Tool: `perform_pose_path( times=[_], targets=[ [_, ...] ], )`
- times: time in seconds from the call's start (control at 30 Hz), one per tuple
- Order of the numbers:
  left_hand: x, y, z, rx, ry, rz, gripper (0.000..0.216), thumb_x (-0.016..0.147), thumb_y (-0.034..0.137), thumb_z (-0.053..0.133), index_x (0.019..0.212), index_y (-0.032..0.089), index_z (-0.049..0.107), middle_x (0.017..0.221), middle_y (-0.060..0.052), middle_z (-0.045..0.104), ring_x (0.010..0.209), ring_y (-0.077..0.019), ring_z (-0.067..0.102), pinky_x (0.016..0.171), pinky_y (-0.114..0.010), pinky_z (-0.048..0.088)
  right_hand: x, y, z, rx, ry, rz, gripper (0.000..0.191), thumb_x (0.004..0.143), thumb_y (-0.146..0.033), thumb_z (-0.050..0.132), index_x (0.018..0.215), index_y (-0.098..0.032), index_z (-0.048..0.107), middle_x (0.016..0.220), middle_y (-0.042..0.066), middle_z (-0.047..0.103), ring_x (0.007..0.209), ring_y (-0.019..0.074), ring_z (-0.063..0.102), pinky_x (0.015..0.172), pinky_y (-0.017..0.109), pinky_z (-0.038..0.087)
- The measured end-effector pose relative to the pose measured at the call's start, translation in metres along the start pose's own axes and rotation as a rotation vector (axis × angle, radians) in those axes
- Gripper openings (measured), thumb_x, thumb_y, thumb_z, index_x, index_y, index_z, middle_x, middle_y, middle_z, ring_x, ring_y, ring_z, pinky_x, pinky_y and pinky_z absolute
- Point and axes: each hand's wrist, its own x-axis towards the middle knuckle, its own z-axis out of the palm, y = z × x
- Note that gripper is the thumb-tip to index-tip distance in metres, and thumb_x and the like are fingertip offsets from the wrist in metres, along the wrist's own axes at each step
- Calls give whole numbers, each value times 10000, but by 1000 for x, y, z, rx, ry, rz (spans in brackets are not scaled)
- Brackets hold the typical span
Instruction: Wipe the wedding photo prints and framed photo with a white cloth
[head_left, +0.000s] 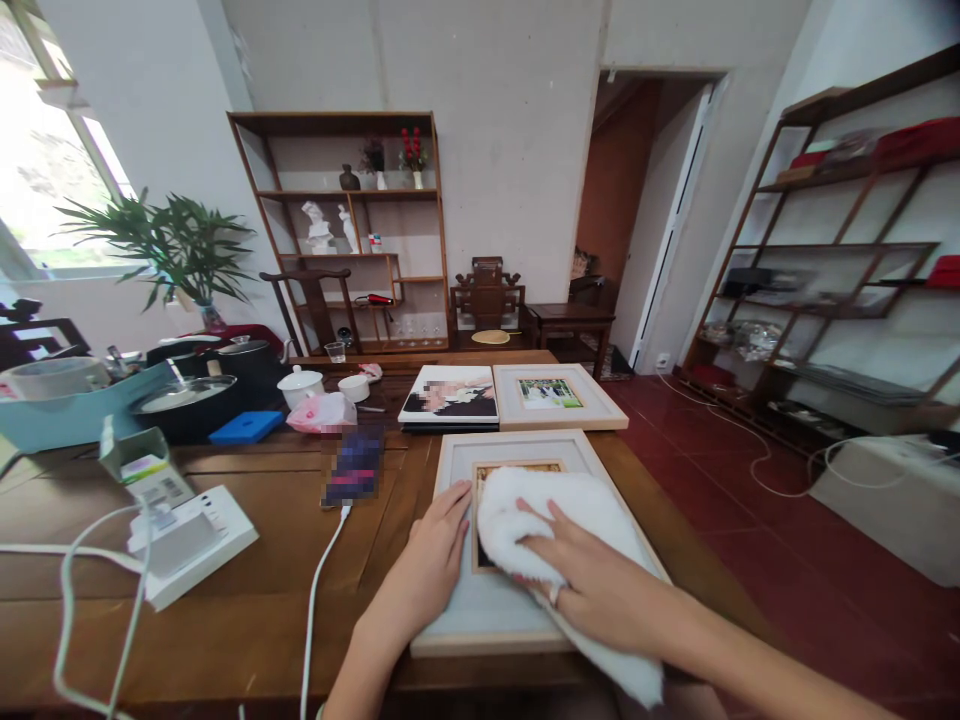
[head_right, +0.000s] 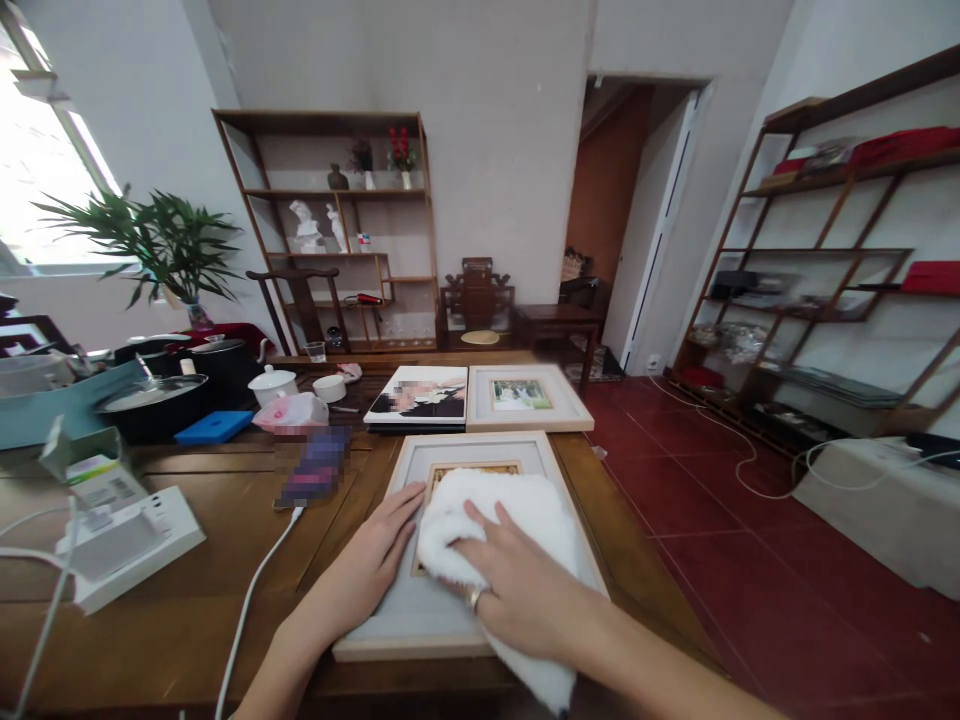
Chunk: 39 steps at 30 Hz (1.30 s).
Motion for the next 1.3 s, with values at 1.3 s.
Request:
perform_pose_path(
  times=[1.3],
  targets=[
    [-1,5,-1,20,55,5,382,864,254,384,1238,212,453,1321,-66,444,1215,-218,402,1022,-407,316,-85,38,-31,-74,-27,286,351,752,-197,470,1077,-279,572,1401,-32,290,1309,246,133,1057,444,187]
  ],
)
